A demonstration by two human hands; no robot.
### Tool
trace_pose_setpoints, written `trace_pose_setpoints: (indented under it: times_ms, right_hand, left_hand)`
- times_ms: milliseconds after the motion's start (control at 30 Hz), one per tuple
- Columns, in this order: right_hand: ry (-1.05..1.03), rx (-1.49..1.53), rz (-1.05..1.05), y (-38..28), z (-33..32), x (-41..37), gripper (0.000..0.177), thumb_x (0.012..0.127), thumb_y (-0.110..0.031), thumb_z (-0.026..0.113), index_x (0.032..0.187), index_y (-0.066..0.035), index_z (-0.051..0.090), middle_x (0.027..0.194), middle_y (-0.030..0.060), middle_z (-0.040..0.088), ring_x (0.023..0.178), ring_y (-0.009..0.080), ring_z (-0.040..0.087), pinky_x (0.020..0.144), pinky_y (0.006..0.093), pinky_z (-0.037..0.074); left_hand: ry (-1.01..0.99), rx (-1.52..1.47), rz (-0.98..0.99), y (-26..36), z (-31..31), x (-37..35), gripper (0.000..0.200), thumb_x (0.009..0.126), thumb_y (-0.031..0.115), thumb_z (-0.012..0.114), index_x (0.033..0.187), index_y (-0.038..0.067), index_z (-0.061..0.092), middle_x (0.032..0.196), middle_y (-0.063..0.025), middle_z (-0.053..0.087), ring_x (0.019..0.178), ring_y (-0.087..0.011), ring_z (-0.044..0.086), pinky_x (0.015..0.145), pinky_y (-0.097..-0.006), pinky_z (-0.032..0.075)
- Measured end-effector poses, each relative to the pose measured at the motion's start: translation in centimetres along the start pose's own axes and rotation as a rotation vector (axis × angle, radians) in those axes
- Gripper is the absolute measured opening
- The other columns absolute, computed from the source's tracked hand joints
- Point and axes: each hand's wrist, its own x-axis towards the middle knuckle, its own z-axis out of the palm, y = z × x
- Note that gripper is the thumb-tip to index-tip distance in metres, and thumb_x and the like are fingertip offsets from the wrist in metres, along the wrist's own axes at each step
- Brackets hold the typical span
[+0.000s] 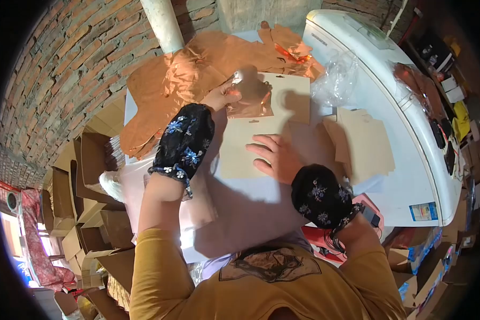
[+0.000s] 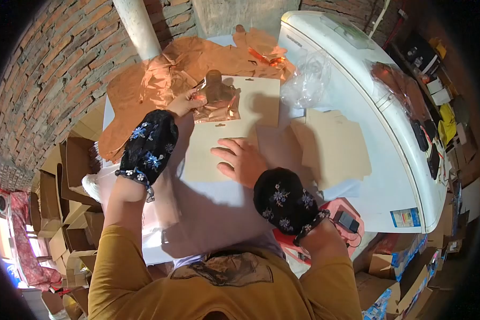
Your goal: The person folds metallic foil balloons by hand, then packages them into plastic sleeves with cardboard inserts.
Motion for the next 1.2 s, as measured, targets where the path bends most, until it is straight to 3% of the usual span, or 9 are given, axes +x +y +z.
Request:
trace_pose_setpoints:
  times_ms: [167,200,433,467,567,667,900,1033,1200]
  right_hand:
    - [0.035,-0.007,-0.029,0.2,0.5,-0.1,0.039,0.085,-0.022,0.067,0.123,-0.014,0.064,0.130,0.0083,0.057,0.113,0.0301,0.051,0.100,0.0427,0.043]
    - [0.049,0.005,-0.035,0.2,0.5,0.0,0.038,0.084,-0.022,0.067,0.121,-0.013,0.064,0.128,0.0086,0.057,0.113,0.0305,0.050,0.099,0.0428,0.043]
    - [0.082,-0.086,-0.068,0.1,0.1,0.1,0.029,0.083,-0.029,0.069,0.104,-0.009,0.066,0.106,0.0083,0.061,0.104,0.0297,0.052,0.092,0.0419,0.046]
    - [0.073,-0.083,-0.056,0.1,0.2,0.1,0.029,0.083,-0.029,0.069,0.103,-0.009,0.066,0.106,0.0085,0.061,0.105,0.0301,0.052,0.092,0.0418,0.046]
    - [0.059,-0.075,-0.035,0.4,0.3,-0.2,0.028,0.083,-0.029,0.070,0.102,-0.009,0.066,0.107,0.0091,0.061,0.105,0.0310,0.052,0.092,0.0415,0.046]
    - [0.060,-0.068,-0.045,0.3,0.2,-0.1,0.029,0.083,-0.030,0.069,0.102,-0.008,0.066,0.108,0.0092,0.061,0.107,0.0311,0.052,0.093,0.0412,0.046]
    - [0.026,-0.087,-0.054,0.4,0.3,-0.2,0.028,0.085,-0.030,0.067,0.102,-0.008,0.066,0.110,0.0093,0.061,0.107,0.0302,0.052,0.092,0.0406,0.046]
    - [0.055,-0.056,-0.047,0.0,0.0,-0.1,0.027,0.086,-0.030,0.067,0.102,-0.007,0.067,0.109,0.0096,0.062,0.105,0.0298,0.053,0.093,0.0397,0.046]
    - [0.022,-0.039,-0.086,0.6,0.1,-0.2,0.027,0.086,-0.028,0.067,0.102,-0.007,0.066,0.109,0.0097,0.062,0.106,0.0308,0.052,0.094,0.0392,0.045]
  left_hand:
    - [-0.185,0.241,0.065,2.3,1.3,-4.1,0.023,0.092,0.012,0.066,0.114,0.007,0.062,0.102,0.0024,0.063,0.089,-0.0055,0.055,0.078,-0.0230,0.047]
    - [-0.285,0.144,0.095,1.8,2.0,-4.9,0.006,0.098,0.004,0.057,0.103,0.006,0.057,0.114,-0.0016,0.064,0.104,-0.0086,0.057,0.091,-0.0263,0.046]
    - [-0.290,0.897,0.498,1.9,5.0,-10.6,0.024,0.087,-0.003,0.063,0.109,0.002,0.057,0.130,-0.0159,0.057,0.135,-0.0356,0.044,0.109,-0.0412,0.040]
    - [-0.299,0.924,0.421,2.0,5.1,-11.2,0.033,0.088,0.003,0.064,0.119,0.003,0.057,0.135,-0.0175,0.054,0.137,-0.0348,0.042,0.111,-0.0433,0.038]
    - [-0.270,0.996,0.432,1.9,5.4,-12.0,0.040,0.090,0.009,0.062,0.128,0.003,0.054,0.138,-0.0185,0.051,0.134,-0.0350,0.044,0.110,-0.0406,0.039]
    - [-0.288,0.372,0.115,3.4,6.0,-12.0,0.040,0.093,0.011,0.059,0.131,0.003,0.053,0.138,-0.0190,0.049,0.128,-0.0364,0.048,0.109,-0.0384,0.039]
    - [-0.090,0.863,0.515,0.9,6.8,-8.0,0.030,0.085,0.007,0.059,0.115,0.006,0.062,0.113,-0.0170,0.057,0.110,-0.0372,0.054,0.093,-0.0385,0.045]
    - [0.094,0.948,0.713,0.1,8.2,-7.7,0.026,0.081,0.002,0.059,0.107,0.007,0.064,0.119,-0.0168,0.060,0.115,-0.0386,0.053,0.096,-0.0449,0.043]
    - [0.041,0.903,0.621,-1.7,8.0,-7.5,0.023,0.087,0.003,0.058,0.109,0.005,0.062,0.135,-0.0187,0.055,0.127,-0.0396,0.048,0.104,-0.0465,0.039]
